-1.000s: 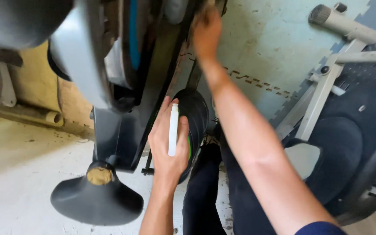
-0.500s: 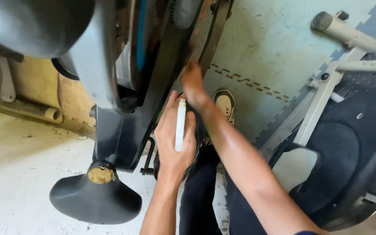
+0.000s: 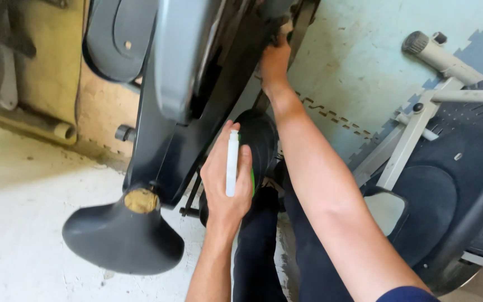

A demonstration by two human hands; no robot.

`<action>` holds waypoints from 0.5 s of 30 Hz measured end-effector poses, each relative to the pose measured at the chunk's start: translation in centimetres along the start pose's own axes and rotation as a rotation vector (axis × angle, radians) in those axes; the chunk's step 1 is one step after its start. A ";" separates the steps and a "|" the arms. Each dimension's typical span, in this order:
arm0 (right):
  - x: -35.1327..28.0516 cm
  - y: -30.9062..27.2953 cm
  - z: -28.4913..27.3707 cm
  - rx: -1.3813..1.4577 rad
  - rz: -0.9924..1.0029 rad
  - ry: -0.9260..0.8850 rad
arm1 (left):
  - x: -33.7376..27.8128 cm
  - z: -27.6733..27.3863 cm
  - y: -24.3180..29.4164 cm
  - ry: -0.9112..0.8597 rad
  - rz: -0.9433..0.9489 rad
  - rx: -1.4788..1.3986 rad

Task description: Cleaning and wiping down various gym equipment using a spray bottle and cloth.

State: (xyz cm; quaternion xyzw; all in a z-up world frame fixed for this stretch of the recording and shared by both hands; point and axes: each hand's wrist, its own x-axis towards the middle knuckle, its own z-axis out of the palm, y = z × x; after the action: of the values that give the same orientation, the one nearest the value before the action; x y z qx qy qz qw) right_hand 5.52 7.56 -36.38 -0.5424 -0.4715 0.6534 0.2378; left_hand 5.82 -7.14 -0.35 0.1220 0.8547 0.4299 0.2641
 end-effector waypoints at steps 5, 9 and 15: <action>-4.8 2.8 -0.6 -0.100 0.196 -0.101 | -2.3 -1.8 -2.6 0.056 0.014 0.021; -9.4 1.0 -1.6 -0.422 0.018 -0.282 | -4.6 -3.4 -3.3 0.077 -0.030 0.012; -23.7 -4.4 -1.5 -0.739 0.190 -0.390 | -7.4 -4.8 -4.5 0.124 -0.075 -0.038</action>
State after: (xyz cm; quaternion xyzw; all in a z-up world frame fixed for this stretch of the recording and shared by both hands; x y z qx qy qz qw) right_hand 13.13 -9.50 -21.01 -0.4987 -0.6577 0.5500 -0.1274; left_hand 9.35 -16.29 0.94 0.0580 0.8652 0.4425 0.2287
